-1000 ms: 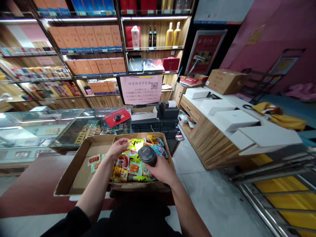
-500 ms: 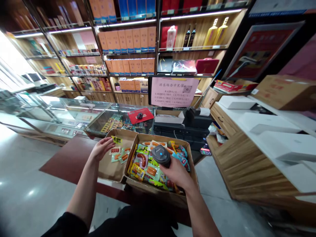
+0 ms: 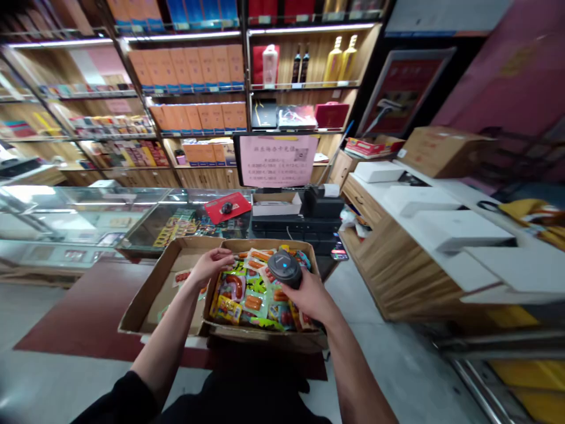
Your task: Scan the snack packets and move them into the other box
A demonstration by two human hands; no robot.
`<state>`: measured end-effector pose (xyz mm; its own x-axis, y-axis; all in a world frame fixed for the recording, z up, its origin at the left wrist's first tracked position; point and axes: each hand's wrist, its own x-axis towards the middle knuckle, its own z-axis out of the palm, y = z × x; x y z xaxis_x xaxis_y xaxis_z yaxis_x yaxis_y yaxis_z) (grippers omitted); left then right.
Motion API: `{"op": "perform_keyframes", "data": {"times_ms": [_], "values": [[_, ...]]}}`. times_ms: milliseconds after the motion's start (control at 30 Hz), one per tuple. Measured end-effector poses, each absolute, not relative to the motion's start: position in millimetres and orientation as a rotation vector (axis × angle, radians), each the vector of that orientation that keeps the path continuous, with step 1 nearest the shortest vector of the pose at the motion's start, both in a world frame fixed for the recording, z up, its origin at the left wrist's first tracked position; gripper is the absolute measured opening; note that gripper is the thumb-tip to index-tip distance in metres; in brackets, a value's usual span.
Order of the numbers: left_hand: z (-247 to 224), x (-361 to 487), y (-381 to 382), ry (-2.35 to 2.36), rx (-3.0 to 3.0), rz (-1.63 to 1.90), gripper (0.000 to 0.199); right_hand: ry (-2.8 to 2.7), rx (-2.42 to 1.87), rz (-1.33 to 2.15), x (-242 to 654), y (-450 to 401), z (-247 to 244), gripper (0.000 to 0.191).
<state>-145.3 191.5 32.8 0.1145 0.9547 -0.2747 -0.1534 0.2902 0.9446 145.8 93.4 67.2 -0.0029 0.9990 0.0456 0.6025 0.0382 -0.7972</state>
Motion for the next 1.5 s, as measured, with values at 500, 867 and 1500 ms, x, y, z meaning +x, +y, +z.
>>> {"op": "perform_keyframes", "data": {"times_ms": [500, 867, 1500], "values": [[9.2, -1.6, 201.2, 1.019, 1.714, 0.526, 0.04, -1.369, -1.848, 0.726, 192.7, 37.3, 71.6, 0.029], [21.2, 10.2, 194.7, 1.161, 1.945, 0.451, 0.036, -1.352, -1.847, 0.729, 195.9, 31.1, 66.9, 0.029], [46.3, -69.7, 234.0, 0.987, 0.902, 0.909, 0.045, -1.619, -1.687, 0.844, 148.1, 79.3, 81.8, 0.04]]}}
